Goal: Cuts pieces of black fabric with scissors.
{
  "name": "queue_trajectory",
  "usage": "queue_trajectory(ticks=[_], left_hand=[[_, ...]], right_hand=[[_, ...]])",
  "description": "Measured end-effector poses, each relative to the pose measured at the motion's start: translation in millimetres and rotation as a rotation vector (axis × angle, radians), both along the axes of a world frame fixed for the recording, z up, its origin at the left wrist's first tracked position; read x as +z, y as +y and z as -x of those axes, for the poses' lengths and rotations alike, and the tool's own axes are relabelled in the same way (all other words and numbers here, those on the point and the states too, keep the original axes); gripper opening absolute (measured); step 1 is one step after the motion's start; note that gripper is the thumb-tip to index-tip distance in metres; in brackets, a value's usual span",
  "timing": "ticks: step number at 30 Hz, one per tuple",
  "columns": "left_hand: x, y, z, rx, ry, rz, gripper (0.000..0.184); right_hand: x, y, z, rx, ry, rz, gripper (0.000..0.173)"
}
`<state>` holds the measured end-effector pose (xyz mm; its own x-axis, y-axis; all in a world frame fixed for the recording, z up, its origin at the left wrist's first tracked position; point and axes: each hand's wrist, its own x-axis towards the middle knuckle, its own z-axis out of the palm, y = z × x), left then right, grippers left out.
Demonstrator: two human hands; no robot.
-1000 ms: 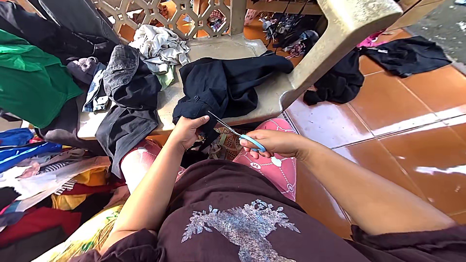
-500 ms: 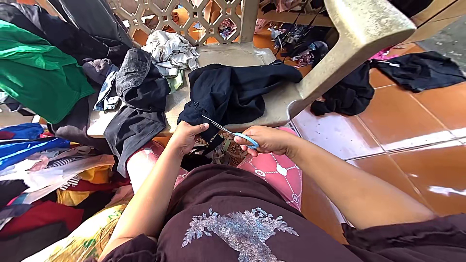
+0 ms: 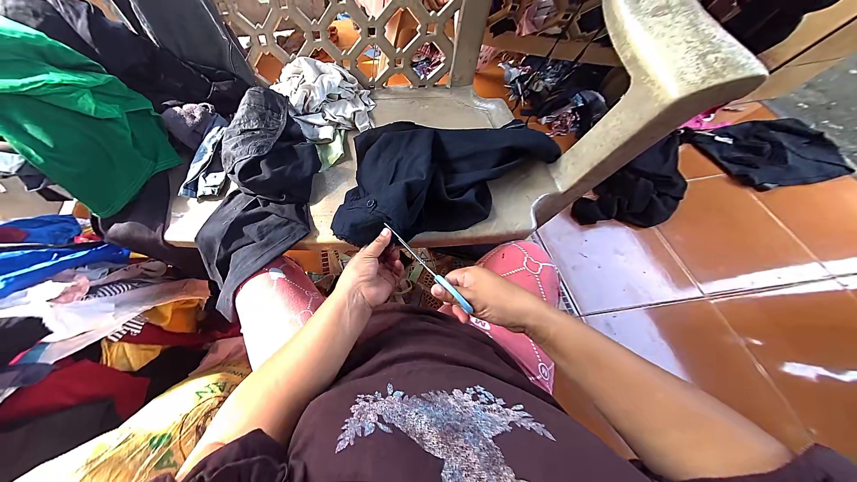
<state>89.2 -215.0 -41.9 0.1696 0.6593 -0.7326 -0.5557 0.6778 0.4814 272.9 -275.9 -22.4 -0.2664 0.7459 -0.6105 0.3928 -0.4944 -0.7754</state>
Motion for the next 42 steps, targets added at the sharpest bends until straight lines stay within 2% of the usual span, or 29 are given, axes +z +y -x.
queue_trajectory(ticks=[1, 4, 8, 15, 21, 33, 39, 42], left_hand=[[0, 1, -1, 0.024, 0.025, -0.014, 0.009], [-2, 0, -1, 0.038, 0.090, -0.118, 0.016], [-4, -5, 2, -0.010, 0.109, -0.218, 0.016], [-4, -14, -4, -0.060, 0.140, -0.335, 0.015], [0, -14, -3, -0.048, 0.153, -0.348, 0.022], [-2, -12, 8, -0.082, 0.103, -0.370, 0.017], [-2, -12, 12, -0.130, 0.099, -0.375, 0.018], [0, -15, 12, -0.164, 0.122, -0.383, 0.018]], right_hand=[[0, -3, 1, -0.021, 0.027, 0.015, 0.030], [-1, -7, -6, -0.030, 0.114, 0.077, 0.030], [2, -6, -14, 0.085, 0.184, 0.120, 0.032], [13, 10, -10, 0.159, 0.107, 0.092, 0.034], [11, 14, -9, 0.117, 0.075, 0.027, 0.034], [3, -1, -11, 0.080, 0.105, -0.059, 0.027], [1, -7, -15, 0.082, 0.166, -0.024, 0.026], [4, -4, -12, 0.077, 0.117, 0.014, 0.026]])
